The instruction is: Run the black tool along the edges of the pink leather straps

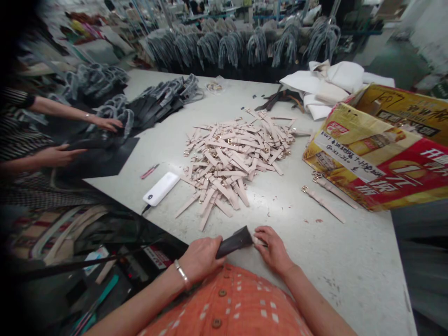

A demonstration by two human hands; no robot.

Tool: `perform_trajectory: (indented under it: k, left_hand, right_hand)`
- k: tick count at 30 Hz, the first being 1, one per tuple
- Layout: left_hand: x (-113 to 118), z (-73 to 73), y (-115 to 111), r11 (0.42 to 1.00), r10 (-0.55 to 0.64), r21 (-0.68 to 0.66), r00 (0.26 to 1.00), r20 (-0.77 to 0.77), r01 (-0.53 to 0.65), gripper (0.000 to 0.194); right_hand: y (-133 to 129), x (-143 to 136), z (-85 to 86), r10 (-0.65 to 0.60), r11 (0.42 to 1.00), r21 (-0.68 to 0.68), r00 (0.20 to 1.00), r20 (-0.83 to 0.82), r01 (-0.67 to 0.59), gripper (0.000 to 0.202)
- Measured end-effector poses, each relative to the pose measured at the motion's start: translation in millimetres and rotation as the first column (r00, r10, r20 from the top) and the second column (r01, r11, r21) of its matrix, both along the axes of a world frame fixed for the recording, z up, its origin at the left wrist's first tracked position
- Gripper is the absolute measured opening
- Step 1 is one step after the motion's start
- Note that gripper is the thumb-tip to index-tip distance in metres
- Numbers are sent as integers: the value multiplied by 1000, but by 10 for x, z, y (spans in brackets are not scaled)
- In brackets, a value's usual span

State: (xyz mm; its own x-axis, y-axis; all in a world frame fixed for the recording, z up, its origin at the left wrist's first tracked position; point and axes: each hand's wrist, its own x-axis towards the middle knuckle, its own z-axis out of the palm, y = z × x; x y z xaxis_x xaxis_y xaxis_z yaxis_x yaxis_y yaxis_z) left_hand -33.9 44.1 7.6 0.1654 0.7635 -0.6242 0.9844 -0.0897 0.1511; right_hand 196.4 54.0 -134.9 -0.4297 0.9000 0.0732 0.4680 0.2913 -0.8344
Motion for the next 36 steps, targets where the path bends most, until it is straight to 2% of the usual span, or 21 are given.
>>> perform_trajectory:
  k: [4, 7, 13, 17, 21, 24, 26, 29, 33, 35, 36]
  left_hand:
    - [89, -92, 98, 999, -6, 41, 1000, 5, 5, 28]
    - [28, -98, 135, 997, -6, 71, 1000, 7, 6, 28]
    - [-142, -39, -3, 998, -9, 68, 1000, 8, 8, 29]
    - [-56, -89, -60, 997, -4, 72, 1000, 28, 2, 28]
    - [73, -162, 6, 994, 27, 104, 998, 53, -33, 29]
    - [62, -155, 37, 989, 67, 128, 995, 67, -75, 29]
    - [-8, -119, 16, 984, 95, 142, 993, 74, -105, 29]
    - [-164, -49, -67, 978, 141, 147, 987, 76, -151, 29]
    - [-368, 18, -214, 967, 201, 146, 977, 72, -209, 30]
    - [-443, 21, -283, 959, 232, 150, 970, 66, -240, 30]
    - [-472, 15, -313, 955, 248, 153, 967, 63, -255, 29]
  right_hand:
    - [13, -22, 38, -6, 1000, -8, 1000, -20, 6, 23]
    - [11, -34, 71, -16, 1000, 10, 1000, -7, 16, 22]
    - [-13, -48, 88, -41, 999, 15, 999, -8, 41, 22]
    - [-4, -46, 83, -25, 1000, 18, 1000, -19, 25, 22]
    - [24, -58, 84, -15, 1000, 19, 1000, -17, 16, 22]
    - [79, 1, 68, -4, 999, 40, 1000, 26, 3, 21]
    - [149, 164, 51, -34, 996, 87, 997, 75, 27, 22]
    - [319, 681, 35, -216, 960, 212, 964, 153, 182, 26]
    - [632, 1597, 95, -478, 834, 418, 850, 223, 359, 40]
    - [791, 1859, 173, -568, 767, 504, 786, 244, 398, 50]
    - [862, 1883, 220, -606, 733, 538, 760, 236, 417, 55]
